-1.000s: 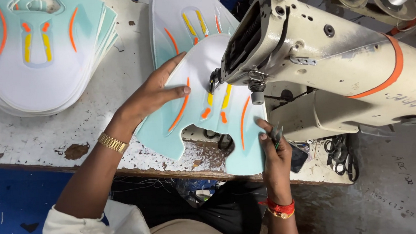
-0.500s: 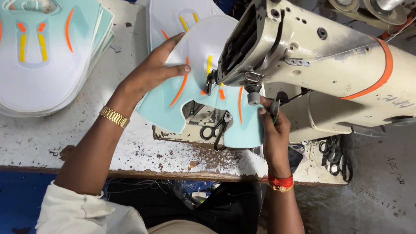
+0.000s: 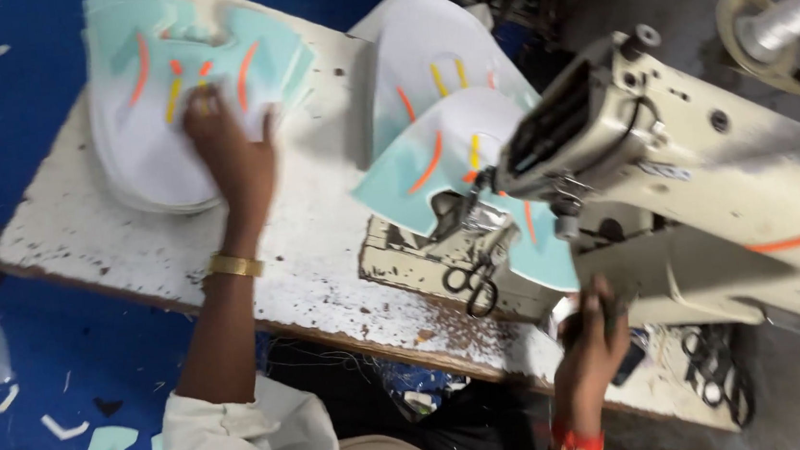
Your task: The person uses a sewing machine to stitch light blue and white face masks with orange and yellow markings. They repeatedly pick up a mask, guide it under the needle, and then use scissors to cut the thread before moving to the next mask.
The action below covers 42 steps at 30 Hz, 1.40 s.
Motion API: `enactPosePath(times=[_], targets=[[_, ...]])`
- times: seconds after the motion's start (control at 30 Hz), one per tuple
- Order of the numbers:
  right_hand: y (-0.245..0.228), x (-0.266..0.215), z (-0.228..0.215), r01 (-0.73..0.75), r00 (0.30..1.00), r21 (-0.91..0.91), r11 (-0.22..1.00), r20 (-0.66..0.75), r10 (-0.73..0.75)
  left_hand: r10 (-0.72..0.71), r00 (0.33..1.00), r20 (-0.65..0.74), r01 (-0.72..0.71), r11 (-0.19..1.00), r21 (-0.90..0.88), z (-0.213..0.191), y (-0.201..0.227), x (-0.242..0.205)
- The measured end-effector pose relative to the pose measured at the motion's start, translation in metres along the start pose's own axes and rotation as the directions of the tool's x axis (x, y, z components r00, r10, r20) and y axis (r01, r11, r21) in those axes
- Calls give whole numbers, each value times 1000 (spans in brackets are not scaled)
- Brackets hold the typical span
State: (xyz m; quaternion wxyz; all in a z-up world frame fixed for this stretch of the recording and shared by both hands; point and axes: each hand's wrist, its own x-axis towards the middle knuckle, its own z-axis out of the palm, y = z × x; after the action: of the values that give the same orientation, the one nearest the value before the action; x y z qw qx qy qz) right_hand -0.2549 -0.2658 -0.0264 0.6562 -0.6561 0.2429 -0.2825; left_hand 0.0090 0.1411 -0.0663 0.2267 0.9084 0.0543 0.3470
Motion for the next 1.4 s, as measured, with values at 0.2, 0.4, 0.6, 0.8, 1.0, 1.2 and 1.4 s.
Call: enactPosePath(times=[0.2, 0.4, 0.6, 0.8, 1.0, 1.2, 1.4], targets=[[38, -78, -18, -233, 972, -67, 970, -50, 230, -643, 737, 211, 596, 764, 246, -42, -115, 8], [16, -105, 27, -305, 951, -117, 945, 21, 309, -481, 871, 98, 420, 834, 357, -28, -141, 13], [16, -114, 41, -302, 933, -133, 944, 161, 321, -494, 839, 227, 380, 831, 406, -27, -139, 27], [7, -118, 50, -304, 890, -140, 942, 310, 333, -262, 956, 132, 278, 953, -122, -54, -100, 36], [-15, -121, 69, -118, 820, -116, 986, 548, 162, -51, 994, 96, 108, 557, -824, -212, 9, 12], [14, -143, 39, 264, 759, 193, 945, 563, -327, -84, 819, 567, 531, 483, -696, -206, -58, -136], [-21, -146, 23, 452, 778, -50, 891, 510, -367, 120, 336, 934, 871, 336, -357, -200, 31, -126]])
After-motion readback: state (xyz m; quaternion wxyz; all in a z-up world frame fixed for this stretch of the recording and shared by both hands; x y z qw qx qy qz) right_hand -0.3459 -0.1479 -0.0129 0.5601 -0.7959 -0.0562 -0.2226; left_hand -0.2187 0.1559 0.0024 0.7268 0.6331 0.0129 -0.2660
